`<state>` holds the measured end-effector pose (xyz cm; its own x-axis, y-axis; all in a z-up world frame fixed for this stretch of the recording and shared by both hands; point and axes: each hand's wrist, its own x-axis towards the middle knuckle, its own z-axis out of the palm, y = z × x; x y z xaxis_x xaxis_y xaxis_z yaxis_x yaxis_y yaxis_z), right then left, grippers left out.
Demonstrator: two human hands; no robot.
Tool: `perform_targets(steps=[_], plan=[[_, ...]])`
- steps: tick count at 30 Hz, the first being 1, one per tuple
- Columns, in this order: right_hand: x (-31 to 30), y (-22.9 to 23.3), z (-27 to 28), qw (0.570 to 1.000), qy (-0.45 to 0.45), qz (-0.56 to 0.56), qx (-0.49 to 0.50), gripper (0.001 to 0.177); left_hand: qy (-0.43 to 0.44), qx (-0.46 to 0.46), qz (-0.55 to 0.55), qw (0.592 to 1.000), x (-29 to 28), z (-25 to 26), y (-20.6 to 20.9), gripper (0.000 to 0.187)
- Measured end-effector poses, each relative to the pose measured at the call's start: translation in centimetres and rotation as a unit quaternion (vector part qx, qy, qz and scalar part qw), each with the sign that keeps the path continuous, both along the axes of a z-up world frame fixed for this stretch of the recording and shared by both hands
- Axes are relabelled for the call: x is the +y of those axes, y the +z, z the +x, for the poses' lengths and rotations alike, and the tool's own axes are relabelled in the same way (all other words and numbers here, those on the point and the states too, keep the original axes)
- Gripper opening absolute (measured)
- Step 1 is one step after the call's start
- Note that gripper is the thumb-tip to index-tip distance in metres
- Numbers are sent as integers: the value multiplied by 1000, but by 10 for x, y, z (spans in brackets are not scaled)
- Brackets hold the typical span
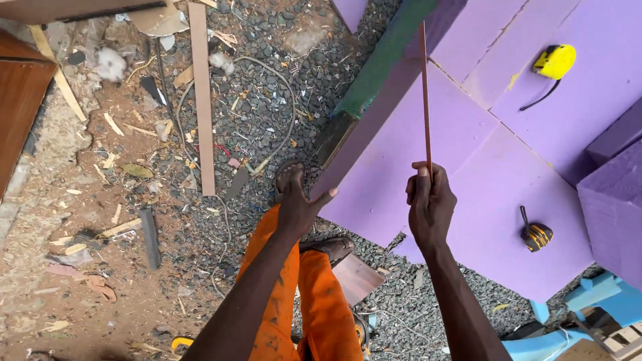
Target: Measuring and cutting purple upholstery foam blocks using a manual saw blade in an outdoor workshop.
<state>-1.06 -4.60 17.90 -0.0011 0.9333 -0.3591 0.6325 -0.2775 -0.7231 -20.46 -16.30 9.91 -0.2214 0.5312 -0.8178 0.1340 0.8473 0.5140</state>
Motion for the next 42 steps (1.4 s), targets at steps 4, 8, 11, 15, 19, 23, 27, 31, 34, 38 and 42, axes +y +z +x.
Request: perform_targets(steps=[4, 8, 11, 15, 19, 23, 27, 31, 34, 38, 42], plan=[[24, -17, -28, 997, 74, 4, -6, 27, -54, -8, 46, 997, 28, 27, -22, 132], [20, -3, -55, 993, 112, -29, 1, 36, -100, -85, 15, 991, 27, 10, -24, 147], [7, 13, -62, 982, 179, -58, -26, 41, -40, -99, -2, 994, 4, -13, -15, 145], [-3, 20, -67, 957, 274, -82, -55, 36, 88, -100, 44, 990, -34, -2, -54, 139], [-11, 19, -63, 924, 356, -82, -111, 33, 110, -110, 51, 987, -46, 45, -80, 144], [-13, 19, -56, 898, 422, -48, -111, 36, 233, -94, 80, 965, -45, 60, -82, 144], [-19, 19, -46, 853, 511, -15, -100, 37, 338, -89, 74, 934, -78, 76, -74, 149], [-27, 0, -55, 773, 605, 25, -191, 38, 368, -113, 61, 921, -82, 84, -66, 143], [-34, -29, -71, 699, 653, 61, -284, 39, 381, -109, 77, 915, -79, 85, -75, 132], [-44, -53, -93, 610, 682, 79, -396, 38, 394, -84, 119, 907, -78, 93, -97, 122], [-56, -68, -108, 579, 682, 47, -445, 40, 377, -54, 134, 915, -93, 89, -96, 122]])
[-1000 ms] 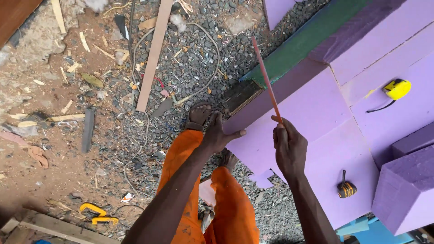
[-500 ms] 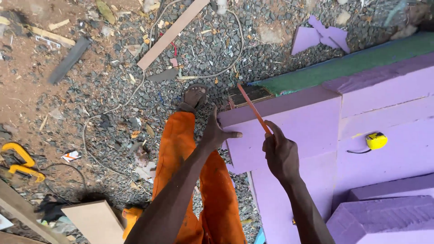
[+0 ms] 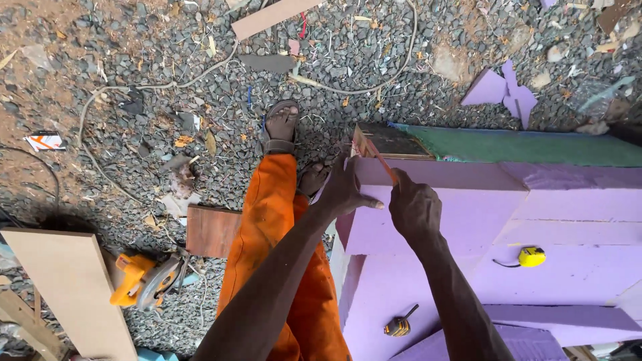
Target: Measuring and cutting purple upholstery foam blocks using a manual saw blade in an outdoor workshop.
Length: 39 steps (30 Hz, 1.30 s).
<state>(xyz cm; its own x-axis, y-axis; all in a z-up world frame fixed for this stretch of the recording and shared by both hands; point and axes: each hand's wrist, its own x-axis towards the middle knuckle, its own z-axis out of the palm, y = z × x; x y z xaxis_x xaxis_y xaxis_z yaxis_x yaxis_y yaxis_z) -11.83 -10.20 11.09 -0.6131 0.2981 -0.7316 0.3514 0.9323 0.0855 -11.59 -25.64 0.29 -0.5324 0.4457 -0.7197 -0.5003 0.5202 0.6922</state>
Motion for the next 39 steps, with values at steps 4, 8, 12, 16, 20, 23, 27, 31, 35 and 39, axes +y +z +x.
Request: perform_targets(steps=[4, 8, 12, 16, 20, 23, 27, 31, 35, 39], plan=[[-1, -10, -3, 999, -2, 25, -43, 41, -59, 35, -15, 998, -4, -4, 0, 119], [2, -18, -10, 999, -3, 16, -44, 40, -141, 116, -20, 983, 5, 0, -22, 116], [0, -9, -19, 994, -8, 13, -109, 44, -196, 111, -9, 974, 12, -4, -31, 102], [-6, 13, -19, 993, -10, 6, -118, 44, -222, 116, -22, 968, 9, -1, -31, 103], [4, -10, -9, 997, -7, -6, -75, 43, -225, 142, -32, 963, 13, 2, -35, 100], [7, -30, -11, 997, 26, -1, -73, 42, -245, 163, -48, 955, 11, -6, -20, 91], [-3, 7, -4, 997, 19, -7, -68, 42, -267, 177, -79, 944, 14, 1, -22, 92], [-7, 12, -5, 999, 17, -12, -40, 42, -274, 181, -86, 941, 16, 4, -24, 93], [7, -37, -1, 999, 29, -43, -8, 41, -283, 168, -78, 941, 17, 2, -27, 94], [-3, 13, 7, 998, 25, -37, -37, 43, -294, 157, -83, 939, 24, 26, -48, 96]])
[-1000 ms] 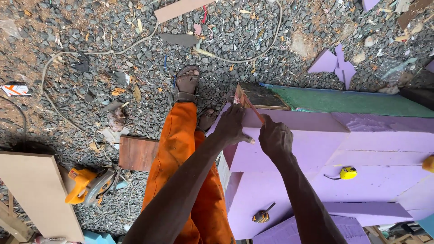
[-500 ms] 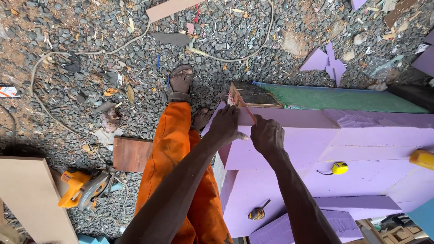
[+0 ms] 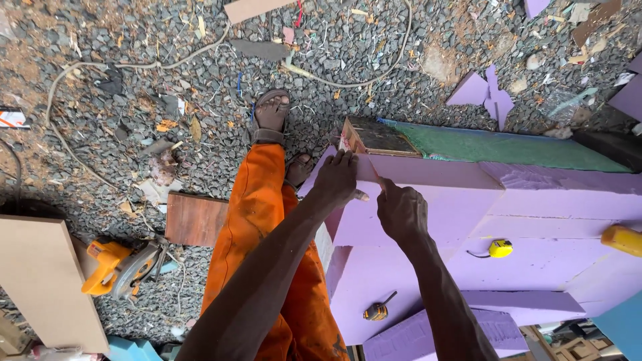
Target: Measuring and cutting purple upholstery foam blocks using a manual saw blade in an outdoor workshop.
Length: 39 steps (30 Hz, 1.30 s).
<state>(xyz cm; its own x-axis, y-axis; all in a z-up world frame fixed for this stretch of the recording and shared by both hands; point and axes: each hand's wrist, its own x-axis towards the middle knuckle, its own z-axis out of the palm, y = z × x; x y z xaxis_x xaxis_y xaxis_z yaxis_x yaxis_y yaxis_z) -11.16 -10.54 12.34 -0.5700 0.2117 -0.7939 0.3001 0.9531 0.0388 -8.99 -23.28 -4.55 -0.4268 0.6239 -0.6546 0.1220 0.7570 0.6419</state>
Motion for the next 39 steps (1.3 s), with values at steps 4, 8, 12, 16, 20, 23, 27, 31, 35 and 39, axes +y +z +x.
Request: perform_targets(steps=[4, 8, 12, 16, 20, 23, 27, 31, 35, 39], plan=[[-6, 21, -5, 1000, 3, -11, 29, 39, 51, 59, 8, 997, -2, 2, 2, 99], [12, -35, 4, 998, 22, -22, 46, 38, 53, 46, 19, 997, 5, 4, -9, 99], [-12, 18, 4, 999, 21, -10, 27, 39, 51, 79, 6, 996, 1, 16, -16, 96], [-31, 68, -9, 999, 9, -12, 31, 39, 59, 62, 4, 996, 2, 11, -14, 91], [15, -21, 24, 997, 53, -9, 52, 35, 42, 23, -4, 999, 2, -1, 6, 90], [7, -15, 36, 997, 56, -1, 53, 38, 36, 41, 1, 998, -3, 4, -1, 93], [-25, 72, 29, 998, 17, -19, 50, 36, 47, 58, 13, 997, 4, 29, -38, 94], [-1, 18, 39, 998, 36, -2, 52, 36, 61, 88, 31, 994, 10, 28, -44, 92], [-8, 1, 37, 999, 25, -11, 22, 38, 72, 85, 22, 994, 9, 37, -47, 90], [-27, 73, 43, 1000, 8, 13, -10, 39, 79, 61, 23, 995, 5, 31, -39, 88]])
